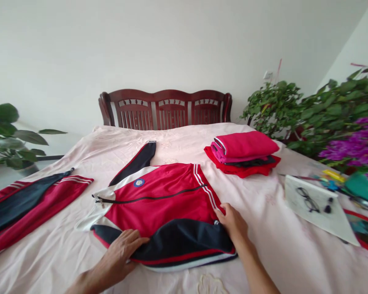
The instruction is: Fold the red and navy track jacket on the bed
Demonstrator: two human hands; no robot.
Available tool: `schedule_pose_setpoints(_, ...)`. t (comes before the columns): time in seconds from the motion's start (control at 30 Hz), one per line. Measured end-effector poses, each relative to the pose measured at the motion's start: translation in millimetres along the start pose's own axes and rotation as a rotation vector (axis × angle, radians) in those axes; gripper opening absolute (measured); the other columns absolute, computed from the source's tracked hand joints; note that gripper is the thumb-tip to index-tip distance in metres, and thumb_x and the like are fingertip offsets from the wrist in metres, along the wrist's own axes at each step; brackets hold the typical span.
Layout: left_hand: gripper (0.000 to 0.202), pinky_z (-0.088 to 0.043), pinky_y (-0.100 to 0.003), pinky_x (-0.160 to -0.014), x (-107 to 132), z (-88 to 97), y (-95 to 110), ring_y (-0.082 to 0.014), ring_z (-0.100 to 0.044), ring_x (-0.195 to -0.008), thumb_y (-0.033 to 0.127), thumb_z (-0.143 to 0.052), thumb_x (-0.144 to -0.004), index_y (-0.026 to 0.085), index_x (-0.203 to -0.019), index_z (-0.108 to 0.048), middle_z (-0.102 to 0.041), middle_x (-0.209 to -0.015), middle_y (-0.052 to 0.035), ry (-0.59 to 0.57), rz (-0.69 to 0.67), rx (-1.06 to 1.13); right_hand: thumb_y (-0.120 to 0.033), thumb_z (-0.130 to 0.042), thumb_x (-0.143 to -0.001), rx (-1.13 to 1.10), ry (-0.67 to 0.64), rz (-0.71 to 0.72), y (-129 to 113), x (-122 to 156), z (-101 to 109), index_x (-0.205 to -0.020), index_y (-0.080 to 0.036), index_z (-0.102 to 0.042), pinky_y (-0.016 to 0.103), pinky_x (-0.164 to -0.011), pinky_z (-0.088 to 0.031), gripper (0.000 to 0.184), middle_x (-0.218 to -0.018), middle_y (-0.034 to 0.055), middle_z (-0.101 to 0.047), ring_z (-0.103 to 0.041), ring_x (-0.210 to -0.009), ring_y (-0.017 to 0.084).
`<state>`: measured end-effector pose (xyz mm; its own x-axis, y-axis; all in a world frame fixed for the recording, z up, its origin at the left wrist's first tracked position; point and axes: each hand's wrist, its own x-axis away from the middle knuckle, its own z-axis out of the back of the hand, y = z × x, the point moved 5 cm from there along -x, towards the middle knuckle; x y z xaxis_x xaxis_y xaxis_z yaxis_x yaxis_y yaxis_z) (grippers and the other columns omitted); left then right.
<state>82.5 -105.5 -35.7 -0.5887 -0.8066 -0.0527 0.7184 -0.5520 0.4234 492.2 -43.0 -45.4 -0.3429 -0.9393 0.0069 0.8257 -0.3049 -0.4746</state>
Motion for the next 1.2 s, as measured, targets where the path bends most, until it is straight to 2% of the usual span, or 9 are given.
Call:
schedule_pose_setpoints(0.13,0.057,-0.044,-0.035,-0.083,7,2.0,4,-0.0225,-0.059,-0.094,0.002,-0.051,-0.059,0.031,-0.107,-0.064,-0.065,-0.099,-0.0035,-0.070,-0.031,0.069,-0.051,-0.047,-0.086,0.004,0.003,-0.085,22,3,4,-0.106,-0.023,-0.067,0.034,-0.078,-0.051,0.040,-0.102,0.0073,-0.075,-0.070,-0.093,0.026)
schedule_pose_setpoints(0.27,0.052,-0.045,-0.035,-0.085,14,13.3,10,-0.0216,-0.061,-0.092,0.004,-0.054,-0.058,0.030,-0.101,-0.066,-0.068,-0.097,-0.0010,-0.191,-0.056,0.108,-0.036,-0.048,-0.086,0.047,0.022,-0.036,38,3,16,-0.096,-0.021,-0.068,0.032,-0.079,-0.051,0.027,-0.098,0.0079,-0.074,-0.070,-0.093,0.024)
schedule_pose_setpoints(0.33,0.045,-0.046,-0.034,-0.086,9,23.0,11,-0.0223,-0.062,-0.092,0.012,-0.063,-0.063,0.030,-0.104,-0.068,-0.070,-0.100,-0.0001,-0.287,-0.071,0.163,-0.025,-0.047,-0.084,0.181,0.094,-0.037,28,-2,28,-0.104,-0.018,-0.069,0.035,-0.082,-0.050,0.030,-0.105,0.0119,-0.073,-0.069,-0.097,0.027)
schedule_pose_setpoints(0.43,0.033,-0.050,-0.030,-0.081,-15,43.0,-1,-0.0212,-0.066,-0.091,0.032,-0.067,-0.076,0.029,-0.109,-0.071,-0.073,-0.103,0.0003,-0.382,0.003,0.369,-0.017,-0.047,-0.083,0.301,0.181,0.107,-20,-20,39,-0.123,-0.016,-0.064,0.039,-0.090,-0.048,0.043,-0.120,0.0168,-0.069,-0.065,-0.107,0.030)
schedule_pose_setpoints(0.53,0.031,-0.052,-0.029,-0.084,-60,71.9,-38,-0.0212,-0.068,-0.095,0.041,-0.053,-0.090,0.024,-0.105,-0.074,-0.075,-0.104,-0.0026,-0.138,0.170,0.355,-0.020,-0.047,-0.087,0.162,0.015,0.296,-81,-55,29,-0.124,-0.022,-0.065,0.035,-0.098,-0.044,0.041,-0.127,0.0091,-0.068,-0.062,-0.115,0.025)
schedule_pose_setpoints(0.67,0.038,-0.043,-0.037,-0.103,-111,96.3,-99,-0.0281,-0.062,-0.115,0.037,-0.046,-0.092,0.017,-0.114,-0.070,-0.070,-0.122,-0.0120,0.132,0.365,0.160,-0.026,-0.045,-0.093,0.070,-0.101,0.121,-120,-120,10,-0.108,-0.020,-0.072,0.031,-0.095,-0.044,0.032,-0.118,0.0096,-0.071,-0.063,-0.114,0.024)
schedule_pose_setpoints(0.9,0.042,-0.037,-0.042,-0.110,-153,97.4,-167,-0.0293,-0.052,-0.130,0.039,-0.042,-0.096,0.021,-0.125,-0.065,-0.062,-0.137,-0.0114,0.179,0.515,-0.008,-0.051,-0.048,-0.093,0.076,-0.029,-0.173,-118,-195,-18,-0.115,-0.007,-0.066,0.042,-0.091,-0.047,0.053,-0.118,0.0248,-0.067,-0.062,-0.114,0.034)
schedule_pose_setpoints(1.1,0.056,-0.013,-0.072,-0.112,-165,68.3,-191,-0.0417,-0.019,-0.149,0.050,-0.033,-0.099,0.027,-0.149,-0.043,-0.028,-0.162,-0.0154,0.158,0.626,-0.121,-0.043,-0.034,-0.101,0.105,0.096,-0.176,-121,-217,-43,-0.128,-0.011,-0.056,0.042,-0.091,-0.047,0.048,-0.124,0.0229,-0.064,-0.061,-0.114,0.031)
schedule_pose_setpoints(1.2,0.063,-0.011,-0.075,-0.111,-164,62.3,-200,-0.0414,-0.015,-0.151,0.058,-0.029,-0.098,0.030,-0.154,-0.033,-0.022,-0.165,-0.0152,0.188,0.678,-0.242,-0.041,-0.030,-0.103,0.137,0.158,-0.134,-111,-229,-45,-0.131,-0.013,-0.052,0.043,-0.090,-0.046,0.045,-0.121,0.0203,-0.064,-0.061,-0.113,0.031)
